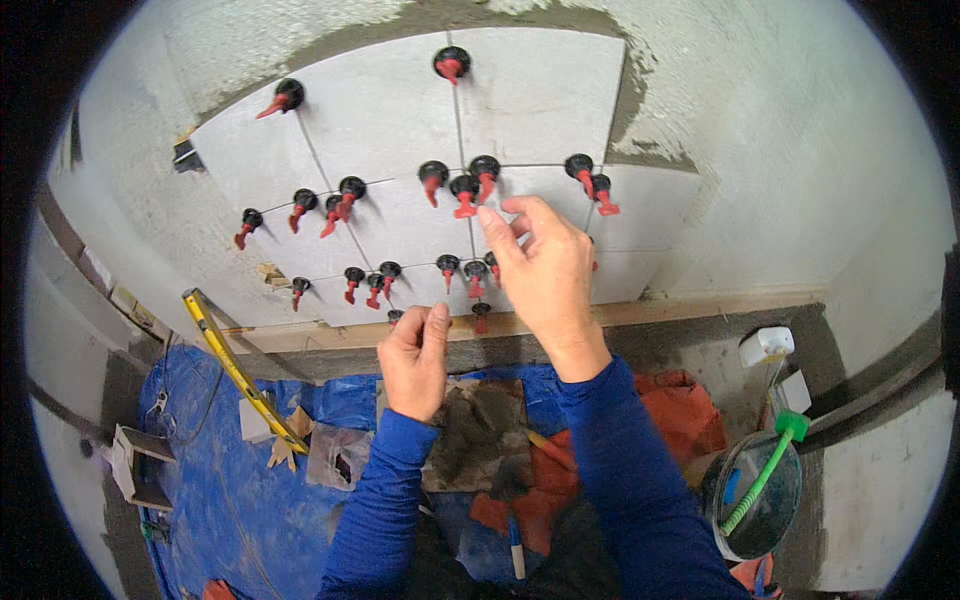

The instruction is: The person installs white ceramic tiles on a wall using tile leveling clips and wedges. They place the clips between tiles, insert the wedges, and tighten them to ensure alignment. A rubber mallet is used to tap the tiles into place.

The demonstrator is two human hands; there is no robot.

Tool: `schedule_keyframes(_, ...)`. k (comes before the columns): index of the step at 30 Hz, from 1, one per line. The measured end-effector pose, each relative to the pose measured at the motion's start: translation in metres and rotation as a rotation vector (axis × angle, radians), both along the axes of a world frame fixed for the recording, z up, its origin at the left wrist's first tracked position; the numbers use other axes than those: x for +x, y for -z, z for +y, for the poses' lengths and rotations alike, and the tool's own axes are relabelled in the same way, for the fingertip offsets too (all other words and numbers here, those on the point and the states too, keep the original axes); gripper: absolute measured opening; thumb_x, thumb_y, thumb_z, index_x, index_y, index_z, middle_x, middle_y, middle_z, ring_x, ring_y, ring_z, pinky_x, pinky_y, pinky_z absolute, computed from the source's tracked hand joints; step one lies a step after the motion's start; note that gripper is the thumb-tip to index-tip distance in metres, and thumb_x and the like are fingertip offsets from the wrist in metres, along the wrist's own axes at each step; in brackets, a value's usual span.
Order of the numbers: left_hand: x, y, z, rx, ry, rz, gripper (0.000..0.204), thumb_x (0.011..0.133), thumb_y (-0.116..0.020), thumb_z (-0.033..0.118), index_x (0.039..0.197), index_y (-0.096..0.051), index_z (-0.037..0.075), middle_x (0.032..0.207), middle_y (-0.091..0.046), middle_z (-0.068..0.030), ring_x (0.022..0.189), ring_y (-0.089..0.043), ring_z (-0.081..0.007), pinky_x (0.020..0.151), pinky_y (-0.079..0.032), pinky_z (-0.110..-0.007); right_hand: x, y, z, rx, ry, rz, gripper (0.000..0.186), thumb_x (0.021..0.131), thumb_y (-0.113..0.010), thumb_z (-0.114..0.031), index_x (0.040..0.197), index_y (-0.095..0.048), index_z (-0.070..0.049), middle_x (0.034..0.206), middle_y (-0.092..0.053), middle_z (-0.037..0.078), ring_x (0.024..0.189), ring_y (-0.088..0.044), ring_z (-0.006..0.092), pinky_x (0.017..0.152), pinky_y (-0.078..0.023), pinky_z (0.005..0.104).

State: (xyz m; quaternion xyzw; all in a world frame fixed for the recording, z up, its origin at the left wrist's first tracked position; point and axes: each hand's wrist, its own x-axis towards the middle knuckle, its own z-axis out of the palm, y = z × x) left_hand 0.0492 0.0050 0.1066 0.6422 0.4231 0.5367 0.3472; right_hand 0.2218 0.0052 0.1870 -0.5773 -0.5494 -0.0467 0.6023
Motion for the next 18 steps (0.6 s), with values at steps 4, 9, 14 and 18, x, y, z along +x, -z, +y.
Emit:
schedule_keyframes(4,0.006,-0.003,0.002,-0.021,0.013,-0.063,0.040,0.109,-0.064,0.034,0.083,-0.066,0.003,0.065,-0.053,0.0044,0.061,-0.044,-0.0046,0.054,-0.034,-0.026,0.003,-0.005,0.010,0.030,0.014,-0.051,0.031,0.096,-0.079,-0.028,0.104,-0.074,0.002,0.074,-0.073,0.013,0.060,-0.066,0.0141,0.054,-0.050,0.0336)
schedule_keyframes(9,0.008,-0.009,0.003,-0.024,0.015,-0.096,0.036,0.108,-0.064,0.027,0.083,-0.064,0.001,0.066,-0.050,0.0039,0.065,-0.042,-0.0056,0.057,-0.037,-0.028,0.001,-0.005,0.010,0.057,0.048,-0.050,0.030,0.094,-0.082,-0.026,0.107,-0.075,0.000,0.077,-0.071,0.008,0.060,-0.059,0.0097,0.054,-0.048,0.0290)
schedule_keyframes(14,0.000,-0.018,0.000,-0.075,0.022,-0.112,0.035,0.108,-0.064,0.024,0.080,-0.062,0.002,0.067,-0.051,0.0044,0.065,-0.044,-0.0049,0.057,-0.036,-0.027,0.043,-0.031,-0.002,0.349,0.340,-0.131,0.021,0.092,-0.074,-0.020,0.107,-0.072,-0.006,0.091,-0.071,0.015,0.089,-0.070,0.0359,0.078,-0.054,0.0461)
schedule_keyframes(18,-0.017,-0.019,-0.013,-0.073,0.037,-0.110,0.036,0.109,-0.064,0.027,0.083,-0.064,0.002,0.066,-0.049,0.0050,0.062,-0.042,-0.0036,0.054,-0.033,-0.024,0.109,-0.048,-0.012,0.264,0.327,-0.033,0.020,0.093,-0.070,-0.014,0.109,-0.076,-0.005,0.093,-0.071,0.014,0.088,-0.068,0.0310,0.080,-0.054,0.0425)
